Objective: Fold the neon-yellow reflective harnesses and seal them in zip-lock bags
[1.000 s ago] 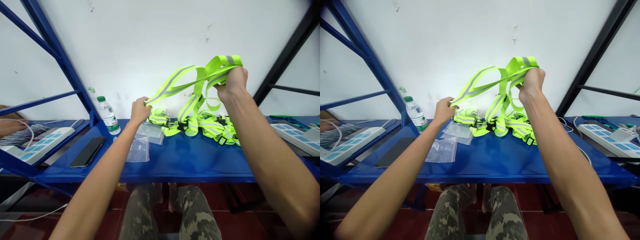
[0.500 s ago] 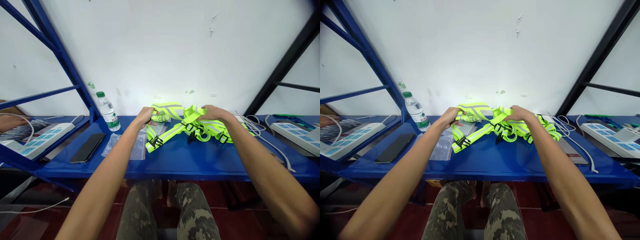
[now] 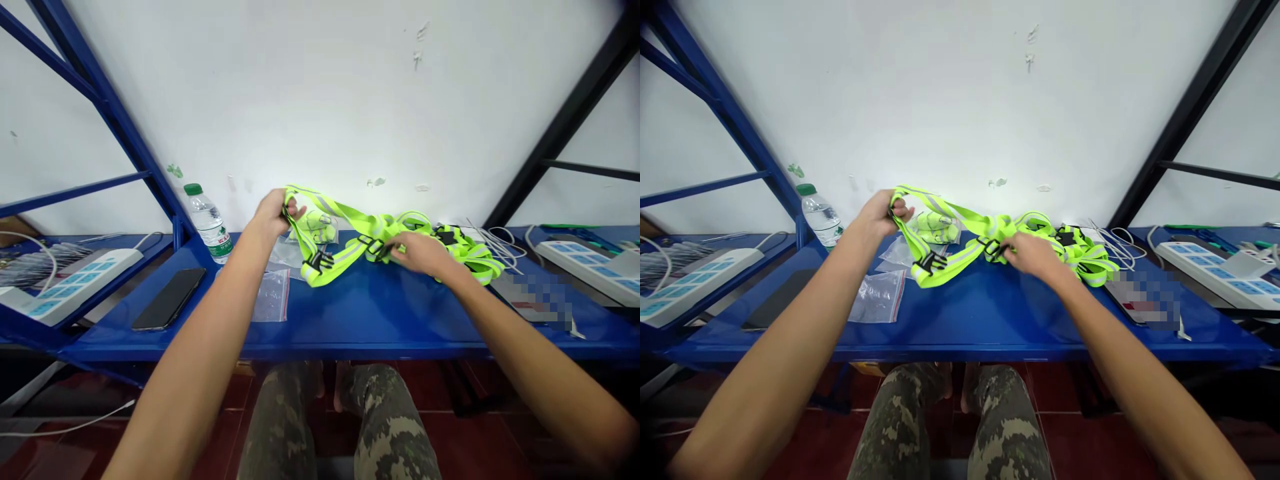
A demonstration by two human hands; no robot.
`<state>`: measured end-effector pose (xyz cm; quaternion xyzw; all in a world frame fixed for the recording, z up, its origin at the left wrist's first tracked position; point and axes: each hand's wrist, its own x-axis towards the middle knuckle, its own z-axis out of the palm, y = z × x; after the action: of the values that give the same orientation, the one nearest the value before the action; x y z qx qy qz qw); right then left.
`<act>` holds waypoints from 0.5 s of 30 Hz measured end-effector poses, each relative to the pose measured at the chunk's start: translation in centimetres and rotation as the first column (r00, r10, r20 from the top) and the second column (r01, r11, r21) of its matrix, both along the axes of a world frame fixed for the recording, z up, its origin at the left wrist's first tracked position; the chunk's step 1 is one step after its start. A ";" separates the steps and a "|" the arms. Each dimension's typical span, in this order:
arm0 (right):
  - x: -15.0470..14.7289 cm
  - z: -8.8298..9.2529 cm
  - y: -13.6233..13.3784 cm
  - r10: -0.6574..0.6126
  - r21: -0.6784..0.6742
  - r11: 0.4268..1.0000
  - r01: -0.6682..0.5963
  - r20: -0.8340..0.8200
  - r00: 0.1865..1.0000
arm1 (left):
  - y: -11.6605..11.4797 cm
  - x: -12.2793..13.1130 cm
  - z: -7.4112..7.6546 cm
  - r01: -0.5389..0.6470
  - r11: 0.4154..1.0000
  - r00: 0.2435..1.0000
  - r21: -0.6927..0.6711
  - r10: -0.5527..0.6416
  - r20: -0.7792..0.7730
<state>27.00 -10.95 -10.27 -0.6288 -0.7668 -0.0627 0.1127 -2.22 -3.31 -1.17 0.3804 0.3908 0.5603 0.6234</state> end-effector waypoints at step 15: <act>0.2 4.1 5.7 0.307 0.393 0.788 0.474 -0.918 0.250 | 1.4 -1.2 -2.0 -0.121 0.991 0.991 -0.051 0.118 -0.062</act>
<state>27.24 -5.28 -6.12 -0.5006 -0.4292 0.0862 0.7468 -3.41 -1.94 -3.14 0.3553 0.4462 0.5743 0.5872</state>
